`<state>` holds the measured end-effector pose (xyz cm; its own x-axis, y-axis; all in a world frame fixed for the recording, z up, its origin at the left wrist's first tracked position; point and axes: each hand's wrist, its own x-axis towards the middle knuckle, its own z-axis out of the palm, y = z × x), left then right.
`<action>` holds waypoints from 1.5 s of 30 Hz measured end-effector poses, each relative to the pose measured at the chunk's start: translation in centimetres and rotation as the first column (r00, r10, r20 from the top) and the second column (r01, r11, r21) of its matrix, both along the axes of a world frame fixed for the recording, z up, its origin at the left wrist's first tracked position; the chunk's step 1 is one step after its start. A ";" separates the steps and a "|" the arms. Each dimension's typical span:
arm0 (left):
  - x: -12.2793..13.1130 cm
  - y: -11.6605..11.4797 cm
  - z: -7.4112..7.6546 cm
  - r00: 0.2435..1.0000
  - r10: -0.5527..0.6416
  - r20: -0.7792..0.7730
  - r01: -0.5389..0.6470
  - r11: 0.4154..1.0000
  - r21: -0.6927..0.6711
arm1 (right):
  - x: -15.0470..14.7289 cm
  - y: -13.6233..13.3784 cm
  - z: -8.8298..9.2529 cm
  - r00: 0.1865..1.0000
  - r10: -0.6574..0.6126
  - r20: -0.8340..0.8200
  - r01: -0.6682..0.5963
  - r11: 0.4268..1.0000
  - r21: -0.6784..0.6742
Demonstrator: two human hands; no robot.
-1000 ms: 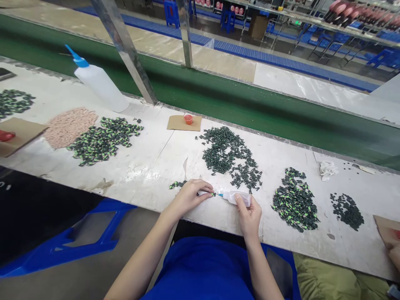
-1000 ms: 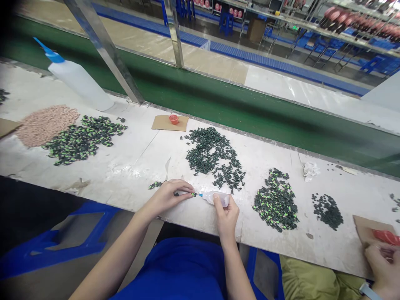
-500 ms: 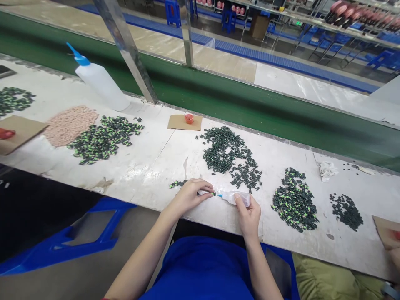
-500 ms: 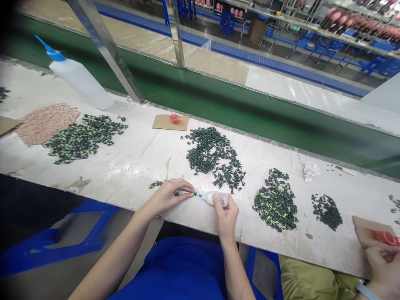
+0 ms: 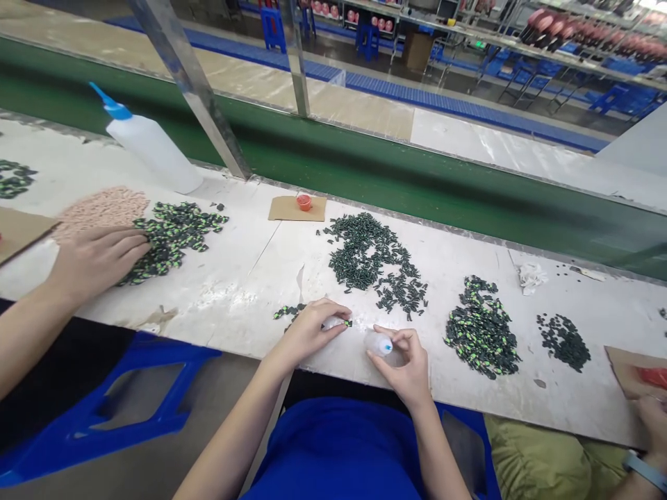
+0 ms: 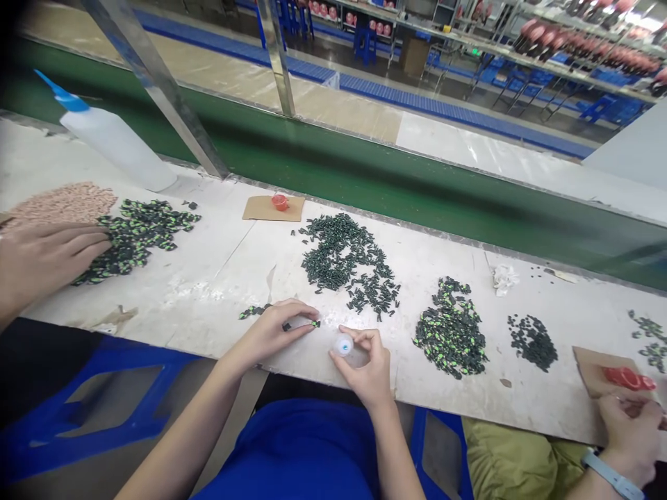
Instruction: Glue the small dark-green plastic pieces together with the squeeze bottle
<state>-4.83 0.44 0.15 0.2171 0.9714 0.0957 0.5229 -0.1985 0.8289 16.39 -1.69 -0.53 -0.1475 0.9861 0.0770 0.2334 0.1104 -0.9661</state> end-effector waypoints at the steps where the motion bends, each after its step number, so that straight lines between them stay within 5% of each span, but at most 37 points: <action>1: 0.0 -0.1 -0.1 1.000 0.004 -0.003 -0.004 1.000 0.010 | -0.1 0.0 0.1 0.999 0.024 0.032 -0.024 1.000 0.007; 8: 0.2 -0.2 -0.9 0.998 -0.033 -0.058 0.038 0.995 0.088 | 2.0 0.5 0.7 0.994 0.063 0.087 -0.067 0.996 0.051; 12: 0.2 0.0 -1.4 0.994 -0.035 -0.100 0.047 0.992 0.116 | 3.5 1.7 0.7 0.900 -0.350 0.261 0.333 0.937 0.106; 14: 0.2 0.0 -1.5 0.996 -0.025 -0.090 0.037 0.991 0.132 | 3.6 2.3 0.4 0.806 -0.437 0.400 0.409 0.899 0.156; 20: 1.5 0.3 -0.7 0.999 0.028 -0.028 -0.025 0.994 0.109 | 2.7 3.4 -0.3 0.787 -0.391 0.477 0.331 0.921 0.207; 25: 3.2 1.2 -0.5 0.998 0.070 -0.004 -0.069 0.991 0.110 | 1.9 4.2 0.6 0.958 -0.220 0.185 0.220 0.975 0.021; 28: 3.9 1.7 -0.7 0.997 0.070 0.034 -0.073 0.992 0.107 | 1.0 4.8 1.1 0.994 -0.100 0.036 0.101 0.994 -0.051; 45: 4.4 1.7 0.6 0.990 0.044 0.136 -0.062 0.989 0.132 | -0.3 5.3 1.4 0.987 -0.016 -0.159 0.001 0.996 -0.094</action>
<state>-0.38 2.15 0.71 0.1421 0.9573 0.2517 0.4235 -0.2886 0.8587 16.10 3.65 0.88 -0.1321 0.9912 0.0068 0.0758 0.0170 -0.9970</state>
